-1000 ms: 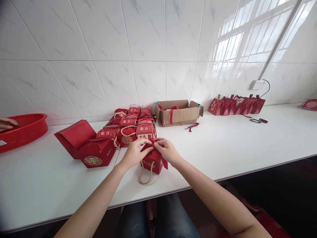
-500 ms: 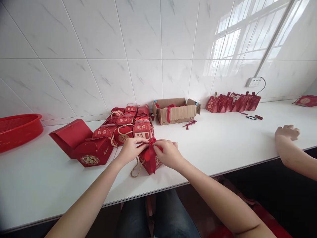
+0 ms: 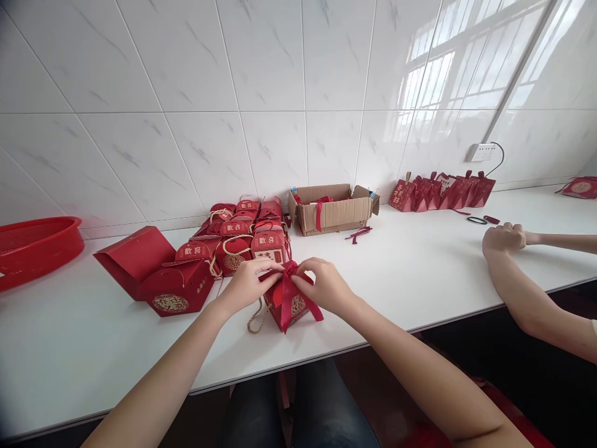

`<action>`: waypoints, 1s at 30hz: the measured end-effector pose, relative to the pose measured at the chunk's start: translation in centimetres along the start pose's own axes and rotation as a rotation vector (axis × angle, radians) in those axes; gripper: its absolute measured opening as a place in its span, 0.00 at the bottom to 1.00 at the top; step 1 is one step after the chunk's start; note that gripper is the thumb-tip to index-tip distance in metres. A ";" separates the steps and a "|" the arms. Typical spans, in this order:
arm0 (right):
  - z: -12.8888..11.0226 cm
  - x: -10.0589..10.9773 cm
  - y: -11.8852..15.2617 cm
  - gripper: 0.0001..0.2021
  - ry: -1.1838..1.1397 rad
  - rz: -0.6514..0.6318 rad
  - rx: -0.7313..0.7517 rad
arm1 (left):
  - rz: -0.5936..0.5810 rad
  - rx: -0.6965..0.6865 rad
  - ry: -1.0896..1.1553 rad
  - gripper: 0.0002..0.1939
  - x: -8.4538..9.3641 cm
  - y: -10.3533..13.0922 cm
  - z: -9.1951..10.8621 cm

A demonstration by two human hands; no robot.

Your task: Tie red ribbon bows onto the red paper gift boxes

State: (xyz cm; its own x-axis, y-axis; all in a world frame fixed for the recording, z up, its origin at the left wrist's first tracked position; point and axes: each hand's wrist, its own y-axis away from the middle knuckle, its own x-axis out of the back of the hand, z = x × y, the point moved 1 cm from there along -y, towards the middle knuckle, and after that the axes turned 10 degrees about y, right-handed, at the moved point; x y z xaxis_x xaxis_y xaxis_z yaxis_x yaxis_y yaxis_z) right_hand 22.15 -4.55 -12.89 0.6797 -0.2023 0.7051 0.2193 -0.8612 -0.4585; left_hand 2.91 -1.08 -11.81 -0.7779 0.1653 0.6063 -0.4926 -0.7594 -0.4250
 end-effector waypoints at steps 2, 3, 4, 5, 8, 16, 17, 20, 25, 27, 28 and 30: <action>0.6 0.1 -0.8 0.08 -0.078 0.017 -0.034 | -0.007 -0.045 -0.046 0.09 0.1 -0.1 0.1; 0.9 0.1 -1.2 0.10 -0.127 0.008 -0.040 | -0.013 -0.067 -0.069 0.09 0.2 -0.1 0.1; 1.2 0.0 -1.6 0.11 -0.172 -0.015 -0.032 | -0.020 -0.087 -0.089 0.09 0.3 -0.2 0.2; 1.4 -0.1 -2.0 0.11 -0.206 -0.049 -0.012 | -0.027 -0.101 -0.104 0.09 0.3 -0.2 0.2; 1.7 -0.2 -2.7 0.09 -0.228 -0.156 0.088 | -0.032 -0.093 -0.123 0.10 0.6 -0.2 0.3; 1.4 0.7 -2.8 0.19 -0.035 -0.223 0.447 | -0.077 -0.058 -0.184 0.10 1.3 -0.4 0.4; 1.4 0.8 -2.8 0.21 -0.009 -0.240 0.476 | -0.084 -0.082 -0.234 0.10 1.3 -0.5 0.5; 1.5 0.9 -3.0 0.23 0.068 -0.277 0.532 | -0.124 -0.178 -0.427 0.11 1.5 -0.8 0.6; 1.9 0.9 -3.2 0.24 0.144 -0.309 0.569 | -0.230 -0.228 -0.606 0.15 1.5 -1.0 1.0; 2.0 0.9 -3.1 0.24 0.133 -0.306 0.565 | -0.248 -0.166 -0.549 0.15 1.4 -1.1 1.2; 2.0 0.9 -3.1 0.24 0.121 -0.305 0.561 | -0.255 -0.133 -0.504 0.15 1.4 -1.2 1.3; 2.0 0.8 -3.1 0.24 0.092 -0.301 0.552 | -0.261 -0.074 -0.403 0.14 1.5 -1.3 1.4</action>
State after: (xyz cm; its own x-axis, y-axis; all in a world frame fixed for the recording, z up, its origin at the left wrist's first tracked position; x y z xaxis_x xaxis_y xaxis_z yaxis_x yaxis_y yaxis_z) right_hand 23.47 -1.14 -11.98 0.4748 -0.0491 0.8787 0.7365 -0.5243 -0.4273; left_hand 2.92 -0.73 -9.48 -0.4188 0.0764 0.9049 -0.6892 -0.6756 -0.2619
